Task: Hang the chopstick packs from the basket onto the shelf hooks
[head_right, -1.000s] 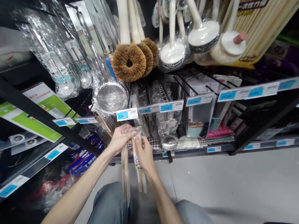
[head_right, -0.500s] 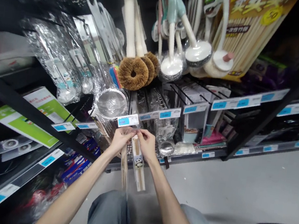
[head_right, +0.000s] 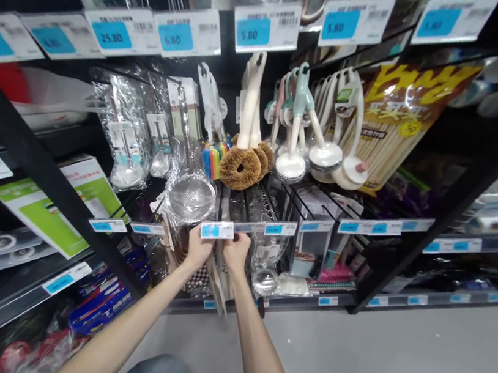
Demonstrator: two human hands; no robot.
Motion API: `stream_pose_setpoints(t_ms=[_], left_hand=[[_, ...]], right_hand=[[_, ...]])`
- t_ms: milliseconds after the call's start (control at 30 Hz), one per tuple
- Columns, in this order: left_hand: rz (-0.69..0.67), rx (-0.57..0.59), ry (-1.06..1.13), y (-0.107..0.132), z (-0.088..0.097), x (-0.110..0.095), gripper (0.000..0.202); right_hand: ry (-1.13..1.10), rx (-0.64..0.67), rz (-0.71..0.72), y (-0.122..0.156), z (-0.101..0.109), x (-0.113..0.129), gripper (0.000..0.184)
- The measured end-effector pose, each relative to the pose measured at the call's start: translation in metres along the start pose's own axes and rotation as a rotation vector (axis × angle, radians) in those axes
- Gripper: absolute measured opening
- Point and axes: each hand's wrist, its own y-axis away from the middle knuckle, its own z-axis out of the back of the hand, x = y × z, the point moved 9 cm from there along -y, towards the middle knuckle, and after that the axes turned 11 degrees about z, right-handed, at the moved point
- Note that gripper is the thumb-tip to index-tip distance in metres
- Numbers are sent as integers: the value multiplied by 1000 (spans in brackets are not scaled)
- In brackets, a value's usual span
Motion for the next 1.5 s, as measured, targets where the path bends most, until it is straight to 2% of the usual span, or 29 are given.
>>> stream_pose_setpoints(t_ms=[100,267,433,567,633,733,800,867,933,967,1000,1100,1200,1267,1367,1500], left_hand=[[-26,-32,17,-1,6,-3,23],[11,28,10,-13,6,7,25],[85,-34,-7,-23,7,14,22],[86,-102,-54,-1,16,1,38],[127,-123,-37,17,26,-2,35],[270,-20,49,40,31,6,35],[366,87,152,51,29,13,42],[393,143,241,57,27,15,48],[354,137,233,58,27,11,57],[330,114,194,58,28,9,62],[314,92,149,58,28,7,66],[319,57,94,60,26,5,74],[335,131,125,66,23,4,78],[326,204,104,70,25,0,80],[275,243,50,78,41,-11,74],[231,171,30,94,71,-23,67]], right_hand=[[-21,-34,3,0,-1,-2,26],[-92,-37,10,0,-6,-8,22],[-140,-145,25,-21,-16,-16,34],[-87,-196,70,-44,-24,-9,40],[-54,-220,84,-41,-18,-3,38],[62,-263,86,-9,6,8,35],[126,-182,74,23,18,14,30],[64,96,28,55,9,17,27],[-90,416,-49,89,-10,21,28],[-143,514,-83,103,-15,24,33],[-167,556,-108,112,-17,25,43],[-178,539,-129,122,-16,25,63],[-228,496,-116,126,-19,24,61],[-246,416,-98,130,-19,25,53],[-265,318,-87,144,-27,30,46],[-282,245,-87,173,-47,32,45]])
